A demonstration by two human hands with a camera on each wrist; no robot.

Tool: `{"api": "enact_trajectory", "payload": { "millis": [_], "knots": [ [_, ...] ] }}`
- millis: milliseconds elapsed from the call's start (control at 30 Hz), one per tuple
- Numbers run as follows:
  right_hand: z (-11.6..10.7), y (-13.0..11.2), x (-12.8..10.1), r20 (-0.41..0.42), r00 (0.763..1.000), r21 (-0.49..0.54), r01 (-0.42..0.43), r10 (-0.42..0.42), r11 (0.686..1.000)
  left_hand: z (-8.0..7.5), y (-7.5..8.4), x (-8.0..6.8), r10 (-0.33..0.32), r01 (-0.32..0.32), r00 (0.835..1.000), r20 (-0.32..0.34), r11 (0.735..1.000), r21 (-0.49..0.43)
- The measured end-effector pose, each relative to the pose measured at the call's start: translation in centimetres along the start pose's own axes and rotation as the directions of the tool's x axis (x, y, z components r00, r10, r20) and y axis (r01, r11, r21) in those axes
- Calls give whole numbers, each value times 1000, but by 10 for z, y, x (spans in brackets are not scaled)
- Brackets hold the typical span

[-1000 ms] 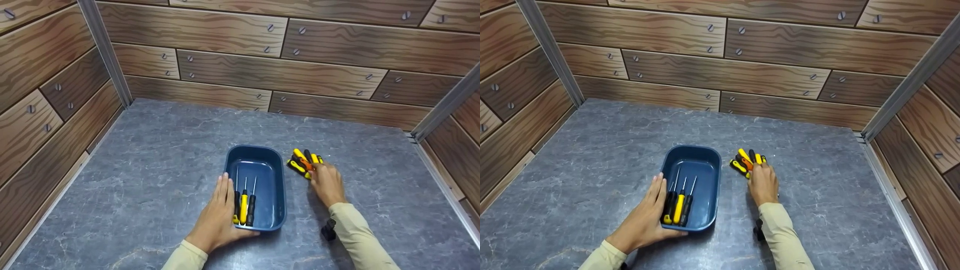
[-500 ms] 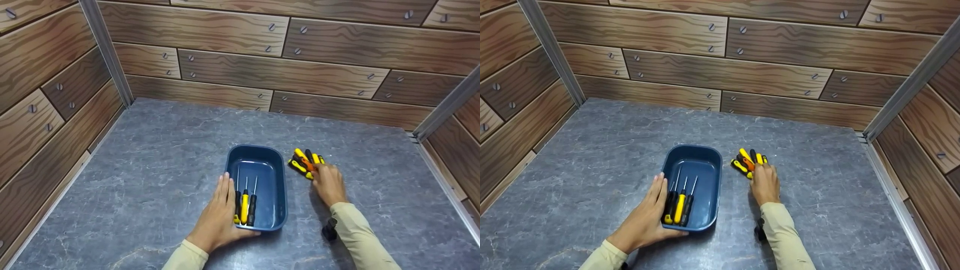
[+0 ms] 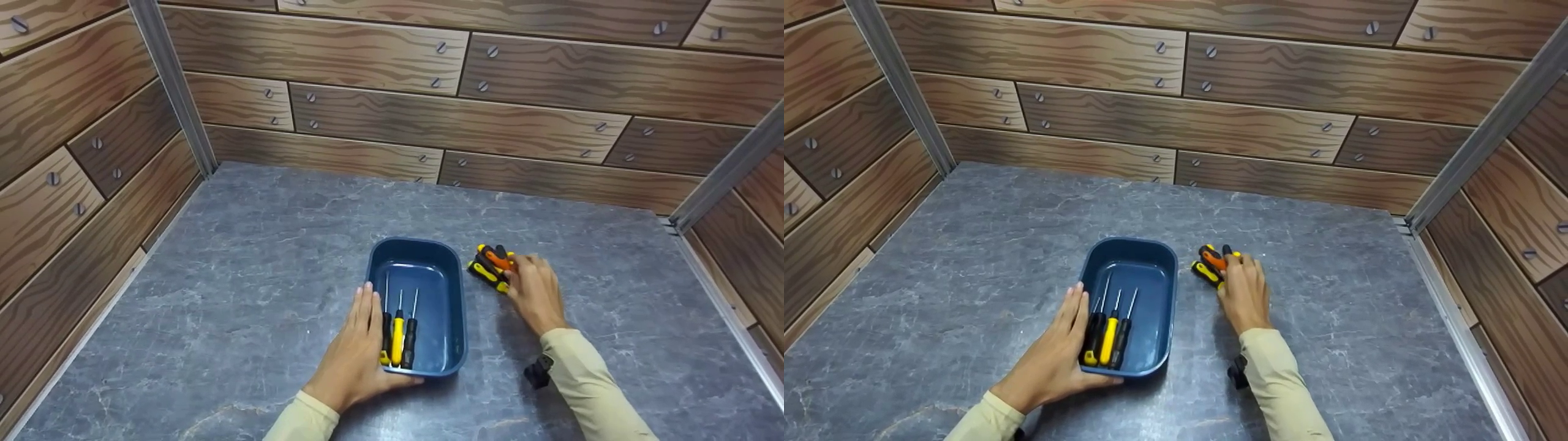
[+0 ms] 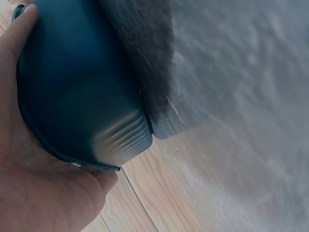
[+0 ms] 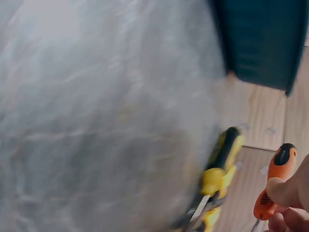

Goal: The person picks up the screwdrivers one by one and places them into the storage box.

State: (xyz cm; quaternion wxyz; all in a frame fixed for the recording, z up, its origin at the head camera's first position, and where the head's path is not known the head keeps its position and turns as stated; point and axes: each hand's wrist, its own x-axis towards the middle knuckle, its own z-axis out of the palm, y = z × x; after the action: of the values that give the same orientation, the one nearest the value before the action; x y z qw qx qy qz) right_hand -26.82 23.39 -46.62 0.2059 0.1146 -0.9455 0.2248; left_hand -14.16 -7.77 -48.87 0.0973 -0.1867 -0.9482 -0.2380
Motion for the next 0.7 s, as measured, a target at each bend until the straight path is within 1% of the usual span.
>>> {"api": "enact_trajectory", "payload": {
  "millis": [100,200,267,367,433,533,700],
  "knots": [
    [-6,-12,1,29,1000,2,0,0,1000,1,-1,0,-8,8,1000,4,1000,-5],
    [-10,-23,2,36,999,8,17,-18,1000,1,-1,1,-16,16,1000,11,1000,-11],
    [-11,-28,2,25,998,10,54,-54,999,1,-1,1,-21,21,1000,16,1000,-17],
    [-12,-36,2,-5,991,-5,137,-137,991,0,-1,1,-30,30,999,24,999,-24],
    [-13,-41,1,-23,979,-10,201,-202,979,-1,-1,0,-33,33,999,27,999,-27],
    [-12,-47,-1,-43,956,-5,291,-291,957,-1,-1,0,-29,30,999,23,999,-25],
    [-11,-59,-3,-48,912,6,407,-407,913,-1,0,-1,-12,12,1000,7,1000,-26]
  ]
}}
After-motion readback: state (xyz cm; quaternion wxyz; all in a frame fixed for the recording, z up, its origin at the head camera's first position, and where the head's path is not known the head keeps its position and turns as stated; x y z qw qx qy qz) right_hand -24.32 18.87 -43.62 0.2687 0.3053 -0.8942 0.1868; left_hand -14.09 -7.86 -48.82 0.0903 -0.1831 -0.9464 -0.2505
